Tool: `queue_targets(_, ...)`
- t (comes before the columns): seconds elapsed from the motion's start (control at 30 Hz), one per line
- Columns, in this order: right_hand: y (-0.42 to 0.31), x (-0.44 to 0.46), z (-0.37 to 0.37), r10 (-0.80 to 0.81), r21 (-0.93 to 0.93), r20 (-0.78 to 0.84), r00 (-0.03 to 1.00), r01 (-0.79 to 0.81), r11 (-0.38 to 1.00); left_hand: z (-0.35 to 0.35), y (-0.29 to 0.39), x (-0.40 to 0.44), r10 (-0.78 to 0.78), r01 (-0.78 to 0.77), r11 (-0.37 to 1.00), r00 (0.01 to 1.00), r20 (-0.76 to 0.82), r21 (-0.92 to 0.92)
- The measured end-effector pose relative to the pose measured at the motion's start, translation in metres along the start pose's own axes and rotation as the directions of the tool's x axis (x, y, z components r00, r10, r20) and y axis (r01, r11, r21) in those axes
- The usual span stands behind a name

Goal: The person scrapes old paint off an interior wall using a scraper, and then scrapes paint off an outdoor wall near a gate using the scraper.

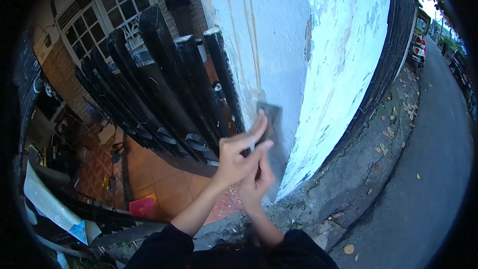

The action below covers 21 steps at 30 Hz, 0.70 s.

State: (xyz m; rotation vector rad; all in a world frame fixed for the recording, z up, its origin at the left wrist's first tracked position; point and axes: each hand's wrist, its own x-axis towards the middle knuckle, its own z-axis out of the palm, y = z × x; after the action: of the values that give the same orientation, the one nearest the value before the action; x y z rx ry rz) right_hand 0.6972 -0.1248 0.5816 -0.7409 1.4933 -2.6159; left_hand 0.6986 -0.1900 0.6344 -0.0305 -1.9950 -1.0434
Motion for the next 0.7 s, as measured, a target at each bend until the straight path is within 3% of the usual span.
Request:
queue_targets(0.03,0.0,0.0,0.0,-0.008,-0.004,0.0,1.0,0.008,1.0,0.002,-0.002,-0.002,0.037,-0.037,0.999,0.999,0.025,0.007)
queue_targets(0.13,-0.007,0.015,0.013,0.002,0.065,-0.011,1.0,-0.001,0.998,-0.002,-0.002,0.01,-0.047,0.049,0.998,0.999,0.027,-0.048)
queue_targets(0.23,-0.004,0.016,0.026,-0.009,0.133,0.011,1.0,0.007,0.991,-0.011,-0.01,0.022,0.047,-0.047,0.999,0.999,0.001,-0.002)
queue_targets(0.3,0.0,0.012,0.019,-0.056,0.025,0.009,0.998,0.055,0.998,-0.009,-0.007,0.015,0.041,-0.041,0.999,0.999,0.029,-0.001)
queue_targets(0.33,-0.002,0.012,0.017,-0.02,0.142,0.014,1.0,0.018,0.99,-0.007,-0.007,0.013,0.023,-0.023,1.0,0.999,0.041,-0.007)
queue_targets(0.47,0.004,0.031,0.025,0.004,0.144,-0.007,1.0,-0.003,0.99,-0.006,-0.01,0.03,0.038,-0.035,0.998,0.998,-0.054,0.056)
queue_targets(0.5,0.004,0.032,0.024,0.004,0.148,-0.013,1.0,-0.002,0.989,-0.01,-0.013,0.032,0.018,-0.018,1.0,0.999,-0.043,0.003)
queue_targets(0.57,0.004,0.029,0.024,0.036,0.185,0.049,0.998,-0.044,0.982,-0.012,-0.006,0.031,0.007,-0.005,0.998,1.0,-0.027,0.069)
queue_targets(0.7,0.008,0.019,0.01,-0.006,0.082,0.012,1.0,0.005,0.997,-0.002,-0.011,0.016,0.071,-0.073,0.994,0.997,0.022,0.081)
